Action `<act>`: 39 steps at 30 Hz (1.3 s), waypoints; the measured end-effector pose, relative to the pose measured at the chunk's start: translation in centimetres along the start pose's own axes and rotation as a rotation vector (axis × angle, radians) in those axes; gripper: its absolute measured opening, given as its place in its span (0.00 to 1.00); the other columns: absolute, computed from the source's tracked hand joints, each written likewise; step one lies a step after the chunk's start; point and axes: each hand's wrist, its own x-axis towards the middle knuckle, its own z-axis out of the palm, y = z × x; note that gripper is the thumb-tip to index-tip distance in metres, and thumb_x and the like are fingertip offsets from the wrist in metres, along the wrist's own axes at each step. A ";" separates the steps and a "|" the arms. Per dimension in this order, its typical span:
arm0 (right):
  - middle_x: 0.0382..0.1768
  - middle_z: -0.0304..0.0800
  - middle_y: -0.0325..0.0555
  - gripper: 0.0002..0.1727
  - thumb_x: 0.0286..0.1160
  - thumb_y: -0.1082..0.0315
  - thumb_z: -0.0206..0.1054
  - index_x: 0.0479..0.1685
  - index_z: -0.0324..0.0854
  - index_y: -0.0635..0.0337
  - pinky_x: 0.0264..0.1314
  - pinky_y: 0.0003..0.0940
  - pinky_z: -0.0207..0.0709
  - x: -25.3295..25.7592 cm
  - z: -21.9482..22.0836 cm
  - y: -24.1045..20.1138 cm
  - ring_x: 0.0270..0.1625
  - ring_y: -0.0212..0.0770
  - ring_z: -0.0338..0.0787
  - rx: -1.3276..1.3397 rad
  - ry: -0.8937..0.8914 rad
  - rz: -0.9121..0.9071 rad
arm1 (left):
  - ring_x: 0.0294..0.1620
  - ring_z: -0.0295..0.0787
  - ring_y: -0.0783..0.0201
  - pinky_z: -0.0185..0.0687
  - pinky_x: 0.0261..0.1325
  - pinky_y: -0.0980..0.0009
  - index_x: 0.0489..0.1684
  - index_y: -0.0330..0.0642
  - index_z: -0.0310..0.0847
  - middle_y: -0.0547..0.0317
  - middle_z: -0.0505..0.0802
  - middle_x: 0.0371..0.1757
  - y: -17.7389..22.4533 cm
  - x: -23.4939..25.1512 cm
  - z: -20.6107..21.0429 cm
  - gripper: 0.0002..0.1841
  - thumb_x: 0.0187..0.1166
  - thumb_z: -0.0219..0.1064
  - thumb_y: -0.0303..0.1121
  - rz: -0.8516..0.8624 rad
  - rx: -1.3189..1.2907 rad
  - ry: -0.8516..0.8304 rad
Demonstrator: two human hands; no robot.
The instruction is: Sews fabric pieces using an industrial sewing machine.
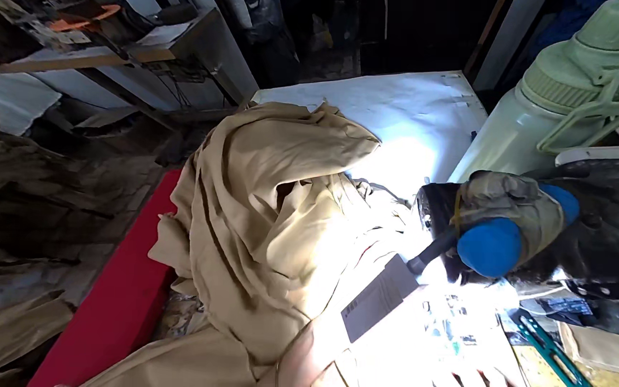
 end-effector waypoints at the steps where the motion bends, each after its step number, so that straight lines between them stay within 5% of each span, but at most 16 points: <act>1: 0.55 0.95 0.54 0.16 0.76 0.74 0.61 0.54 0.92 0.58 0.63 0.64 0.69 0.5 0.1 0.2 0.59 0.63 0.89 -0.005 0.015 0.004 | 0.73 0.83 0.57 0.70 0.78 0.68 0.70 0.27 0.79 0.40 0.88 0.69 -0.3 -0.3 -1.8 0.23 0.86 0.59 0.37 -0.081 -0.153 -0.083; 5: 0.60 0.94 0.50 0.15 0.80 0.73 0.59 0.55 0.91 0.52 0.68 0.66 0.69 1.9 1.1 1.6 0.65 0.63 0.88 0.043 0.067 -0.004 | 0.71 0.79 0.74 0.72 0.73 0.81 0.80 0.27 0.64 0.48 0.82 0.72 -2.9 -0.8 -2.1 0.22 0.91 0.43 0.26 -0.211 -0.870 0.098; 7: 0.62 0.93 0.49 0.14 0.80 0.72 0.59 0.51 0.91 0.54 0.68 0.64 0.69 2.2 1.6 1.9 0.66 0.62 0.87 0.039 0.086 0.011 | 0.70 0.83 0.68 0.75 0.72 0.74 0.79 0.30 0.72 0.47 0.87 0.70 -5.2 0.2 -0.1 0.22 0.89 0.52 0.30 -0.102 -0.505 0.230; 9: 0.65 0.92 0.49 0.15 0.77 0.72 0.58 0.51 0.91 0.57 0.68 0.64 0.69 1.9 2.1 2.1 0.68 0.63 0.86 0.050 0.109 0.017 | 0.71 0.87 0.56 0.78 0.75 0.59 0.72 0.38 0.82 0.46 0.90 0.68 -7.6 1.2 1.4 0.28 0.81 0.64 0.49 0.099 -0.069 0.264; 11: 0.66 0.92 0.50 0.16 0.76 0.72 0.60 0.55 0.92 0.59 0.72 0.66 0.67 1.4 2.2 2.1 0.70 0.64 0.84 0.142 0.128 0.046 | 0.75 0.81 0.52 0.71 0.80 0.54 0.73 0.46 0.81 0.46 0.87 0.71 -3.2 0.4 -2.8 0.36 0.74 0.67 0.63 0.198 0.106 -0.030; 13: 0.64 0.91 0.57 0.16 0.75 0.67 0.62 0.54 0.91 0.63 0.73 0.68 0.66 0.7 2.5 2.4 0.70 0.68 0.83 0.216 0.166 0.061 | 0.54 0.91 0.44 0.81 0.60 0.43 0.55 0.45 0.88 0.44 0.94 0.48 1.2 -1.9 -6.5 0.28 0.75 0.65 0.61 0.433 0.320 -0.079; 16: 0.66 0.84 0.72 0.23 0.73 0.61 0.64 0.61 0.86 0.69 0.80 0.62 0.63 -0.5 3.6 3.5 0.72 0.72 0.78 0.338 0.220 0.076 | 0.40 0.92 0.48 0.83 0.57 0.44 0.28 0.47 0.89 0.54 0.92 0.29 3.3 -5.7 -8.5 0.21 0.81 0.61 0.52 0.723 0.540 0.140; 18: 0.68 0.86 0.66 0.21 0.75 0.67 0.63 0.65 0.87 0.64 0.75 0.68 0.67 -0.6 1.7 2.7 0.72 0.73 0.82 0.286 0.179 -0.014 | 0.32 0.90 0.50 0.80 0.57 0.44 0.20 0.47 0.87 0.55 0.88 0.21 5.5 -8.1 -8.9 0.18 0.81 0.63 0.42 0.778 0.546 0.100; 21: 0.62 0.92 0.52 0.19 0.76 0.74 0.64 0.62 0.91 0.48 0.71 0.52 0.76 -1.1 0.8 0.9 0.66 0.56 0.89 0.153 0.259 -0.128 | 0.31 0.87 0.49 0.75 0.63 0.45 0.26 0.41 0.87 0.53 0.86 0.21 7.8 -10.4 -8.0 0.21 0.88 0.58 0.42 0.788 0.345 -0.138; 23: 0.58 0.93 0.51 0.13 0.80 0.67 0.66 0.57 0.92 0.47 0.69 0.48 0.76 -2.1 1.7 0.6 0.61 0.51 0.89 0.105 0.297 -0.197 | 0.29 0.86 0.51 0.81 0.40 0.51 0.27 0.42 0.85 0.54 0.85 0.23 7.5 -9.9 -6.3 0.23 0.90 0.55 0.47 0.791 0.260 -0.198; 25: 0.51 0.95 0.50 0.10 0.80 0.67 0.66 0.49 0.93 0.51 0.65 0.45 0.77 -2.8 2.4 0.4 0.56 0.49 0.90 0.083 0.351 -0.225 | 0.31 0.90 0.53 0.83 0.31 0.54 0.34 0.43 0.87 0.52 0.90 0.30 6.7 -9.3 -4.9 0.23 0.90 0.54 0.49 0.726 0.203 -0.157; 28: 0.48 0.96 0.44 0.11 0.78 0.71 0.64 0.45 0.94 0.51 0.64 0.43 0.76 -3.5 3.5 0.7 0.52 0.46 0.89 0.032 0.392 -0.215 | 0.41 0.94 0.56 0.88 0.43 0.51 0.40 0.48 0.90 0.57 0.94 0.36 5.2 -7.6 -3.6 0.24 0.89 0.51 0.53 0.601 0.401 0.156; 30: 0.47 0.96 0.42 0.16 0.74 0.74 0.64 0.53 0.94 0.47 0.62 0.45 0.77 -4.0 4.6 0.9 0.52 0.45 0.90 0.011 0.401 -0.196 | 0.58 0.91 0.54 0.76 0.65 0.41 0.51 0.49 0.91 0.57 0.95 0.51 3.7 -6.1 -3.7 0.24 0.88 0.51 0.53 0.563 0.462 0.272; 32: 0.48 0.95 0.41 0.19 0.75 0.74 0.62 0.56 0.92 0.43 0.63 0.42 0.77 -4.3 5.5 1.0 0.54 0.44 0.90 0.021 0.423 -0.166 | 0.68 0.85 0.53 0.63 0.75 0.36 0.56 0.50 0.90 0.59 0.93 0.60 2.6 -6.1 -3.4 0.25 0.88 0.49 0.54 0.600 0.522 0.317; 36: 0.51 0.95 0.44 0.13 0.76 0.71 0.64 0.47 0.94 0.46 0.68 0.42 0.76 -4.9 5.9 0.7 0.59 0.45 0.89 0.037 0.429 -0.122 | 0.47 0.93 0.51 0.71 0.70 0.36 0.31 0.47 0.90 0.58 0.94 0.33 3.6 -9.1 -3.9 0.23 0.88 0.51 0.48 0.611 0.609 0.235; 39: 0.52 0.95 0.44 0.12 0.77 0.67 0.64 0.46 0.94 0.47 0.70 0.42 0.74 -5.0 6.4 0.7 0.60 0.46 0.89 0.053 0.446 -0.102 | 0.35 0.92 0.56 0.81 0.60 0.46 0.29 0.47 0.89 0.59 0.91 0.26 4.3 -9.1 -4.3 0.19 0.87 0.53 0.41 0.641 0.577 0.215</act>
